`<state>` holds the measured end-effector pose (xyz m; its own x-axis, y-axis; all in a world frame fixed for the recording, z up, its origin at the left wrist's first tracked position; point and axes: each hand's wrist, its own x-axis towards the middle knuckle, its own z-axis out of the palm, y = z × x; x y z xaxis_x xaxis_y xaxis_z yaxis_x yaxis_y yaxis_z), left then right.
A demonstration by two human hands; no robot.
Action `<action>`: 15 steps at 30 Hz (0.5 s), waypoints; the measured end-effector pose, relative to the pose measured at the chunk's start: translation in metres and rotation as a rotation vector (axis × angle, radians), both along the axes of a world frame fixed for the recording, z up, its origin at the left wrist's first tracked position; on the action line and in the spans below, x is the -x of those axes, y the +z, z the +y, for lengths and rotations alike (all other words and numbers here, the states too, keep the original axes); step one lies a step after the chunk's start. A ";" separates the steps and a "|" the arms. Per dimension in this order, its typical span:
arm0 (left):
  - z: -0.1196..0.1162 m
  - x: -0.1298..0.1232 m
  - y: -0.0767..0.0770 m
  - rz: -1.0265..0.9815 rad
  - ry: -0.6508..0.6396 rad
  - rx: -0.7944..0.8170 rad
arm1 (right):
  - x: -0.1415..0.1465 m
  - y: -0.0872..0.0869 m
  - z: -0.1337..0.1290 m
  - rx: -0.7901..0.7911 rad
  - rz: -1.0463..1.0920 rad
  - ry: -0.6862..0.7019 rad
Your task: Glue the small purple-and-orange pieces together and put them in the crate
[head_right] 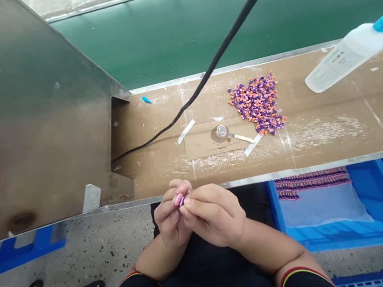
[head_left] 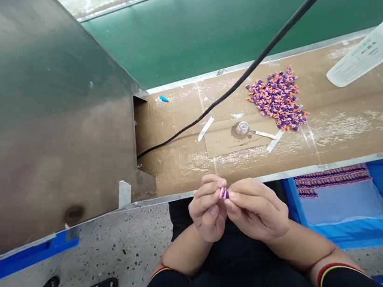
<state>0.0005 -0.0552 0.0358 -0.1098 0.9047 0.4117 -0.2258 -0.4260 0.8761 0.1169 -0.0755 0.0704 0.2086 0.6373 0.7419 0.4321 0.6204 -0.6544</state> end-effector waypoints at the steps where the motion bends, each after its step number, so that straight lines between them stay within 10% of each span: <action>1: -0.001 0.001 0.000 0.013 -0.014 0.002 | 0.000 0.000 -0.001 0.000 -0.005 -0.003; 15: 0.000 -0.002 0.002 0.019 -0.024 -0.078 | -0.003 0.003 -0.001 0.001 -0.009 0.003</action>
<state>0.0024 -0.0548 0.0376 -0.0799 0.8720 0.4829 -0.2209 -0.4878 0.8445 0.1196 -0.0761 0.0734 0.2001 0.6388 0.7429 0.4366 0.6206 -0.6513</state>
